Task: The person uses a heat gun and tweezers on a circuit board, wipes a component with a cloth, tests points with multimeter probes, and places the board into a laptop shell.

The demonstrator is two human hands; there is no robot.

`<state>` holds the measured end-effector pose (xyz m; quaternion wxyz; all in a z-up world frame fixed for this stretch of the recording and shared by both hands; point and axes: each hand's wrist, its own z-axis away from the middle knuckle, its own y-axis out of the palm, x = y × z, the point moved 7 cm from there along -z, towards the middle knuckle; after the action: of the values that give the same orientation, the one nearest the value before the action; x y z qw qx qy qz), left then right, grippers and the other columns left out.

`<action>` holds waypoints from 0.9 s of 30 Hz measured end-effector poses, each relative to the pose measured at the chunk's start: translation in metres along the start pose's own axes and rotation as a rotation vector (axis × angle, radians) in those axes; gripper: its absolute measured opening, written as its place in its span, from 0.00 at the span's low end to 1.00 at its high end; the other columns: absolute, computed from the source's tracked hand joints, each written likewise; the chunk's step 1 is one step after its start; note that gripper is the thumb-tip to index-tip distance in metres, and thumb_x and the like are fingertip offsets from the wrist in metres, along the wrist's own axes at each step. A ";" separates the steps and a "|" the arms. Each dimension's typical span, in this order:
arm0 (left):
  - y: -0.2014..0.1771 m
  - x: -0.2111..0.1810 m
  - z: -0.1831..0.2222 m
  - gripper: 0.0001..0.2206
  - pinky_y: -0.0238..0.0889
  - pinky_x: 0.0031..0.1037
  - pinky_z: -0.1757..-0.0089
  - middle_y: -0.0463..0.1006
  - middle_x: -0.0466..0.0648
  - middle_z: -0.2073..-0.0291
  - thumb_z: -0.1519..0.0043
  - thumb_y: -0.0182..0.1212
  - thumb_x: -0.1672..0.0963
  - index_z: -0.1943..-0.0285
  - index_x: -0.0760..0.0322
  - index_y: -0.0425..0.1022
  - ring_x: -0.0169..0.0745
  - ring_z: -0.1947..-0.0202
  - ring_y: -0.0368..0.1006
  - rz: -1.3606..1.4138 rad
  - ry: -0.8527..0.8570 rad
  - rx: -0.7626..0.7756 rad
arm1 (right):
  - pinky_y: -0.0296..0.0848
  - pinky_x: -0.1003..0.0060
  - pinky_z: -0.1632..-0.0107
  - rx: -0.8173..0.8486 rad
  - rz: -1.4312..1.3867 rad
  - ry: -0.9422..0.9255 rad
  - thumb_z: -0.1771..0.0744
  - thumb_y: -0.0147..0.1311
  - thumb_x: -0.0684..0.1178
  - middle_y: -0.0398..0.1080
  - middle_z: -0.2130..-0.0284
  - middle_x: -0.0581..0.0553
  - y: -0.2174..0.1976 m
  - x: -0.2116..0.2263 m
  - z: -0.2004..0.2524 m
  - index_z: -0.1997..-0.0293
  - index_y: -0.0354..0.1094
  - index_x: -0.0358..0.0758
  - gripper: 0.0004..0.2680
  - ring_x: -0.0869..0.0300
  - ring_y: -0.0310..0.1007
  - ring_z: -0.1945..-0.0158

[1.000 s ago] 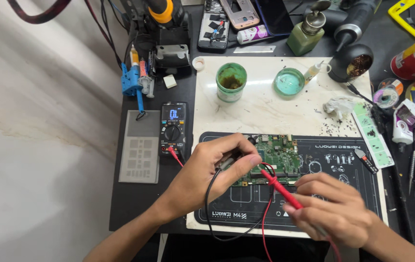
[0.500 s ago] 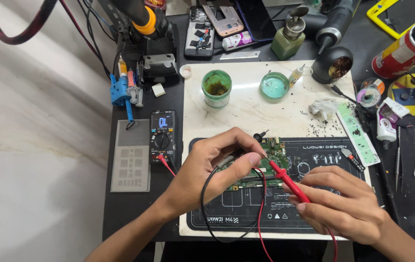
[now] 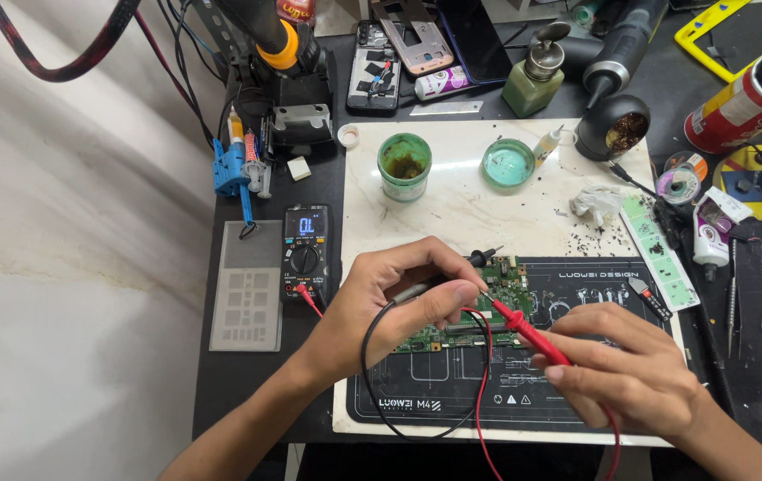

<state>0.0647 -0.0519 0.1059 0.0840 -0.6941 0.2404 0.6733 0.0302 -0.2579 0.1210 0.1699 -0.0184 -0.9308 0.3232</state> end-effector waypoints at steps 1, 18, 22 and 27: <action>-0.001 0.000 0.000 0.08 0.69 0.20 0.59 0.77 0.45 0.64 0.31 0.61 0.59 0.51 0.73 0.77 0.26 0.64 0.71 -0.008 -0.002 -0.002 | 0.79 0.58 0.63 -0.009 0.004 0.015 0.38 0.65 0.38 0.77 0.66 0.37 0.000 -0.002 0.002 0.55 0.66 0.36 0.12 0.51 0.80 0.64; 0.006 -0.011 0.009 0.18 0.68 0.34 0.58 0.78 0.54 0.62 0.37 0.65 0.51 0.52 0.75 0.75 0.49 0.61 0.74 -1.124 0.332 -0.114 | 0.81 0.59 0.61 -0.072 -0.105 0.347 0.35 0.56 0.38 0.78 0.64 0.33 -0.018 -0.016 0.038 0.55 0.64 0.40 0.08 0.53 0.82 0.64; 0.013 0.023 0.006 0.19 0.66 0.40 0.54 0.75 0.58 0.60 0.38 0.63 0.50 0.56 0.75 0.74 0.57 0.56 0.72 -1.383 0.207 0.037 | 0.83 0.60 0.59 -0.345 -0.062 0.435 0.28 0.47 0.39 0.66 0.67 0.38 -0.025 -0.017 0.047 0.47 0.47 0.37 0.10 0.55 0.81 0.64; 0.015 0.031 0.024 0.15 0.64 0.41 0.47 0.74 0.58 0.55 0.50 0.56 0.63 0.52 0.73 0.74 0.57 0.49 0.71 -1.467 0.301 0.144 | 0.83 0.64 0.65 -0.401 -0.076 0.591 0.27 0.46 0.43 0.72 0.69 0.33 -0.033 -0.028 0.053 0.44 0.45 0.32 0.11 0.54 0.80 0.69</action>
<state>0.0359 -0.0613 0.0768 0.5226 -0.7534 -0.2315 0.3250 0.0419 -0.3198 0.0933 0.4368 -0.1093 -0.8863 0.1083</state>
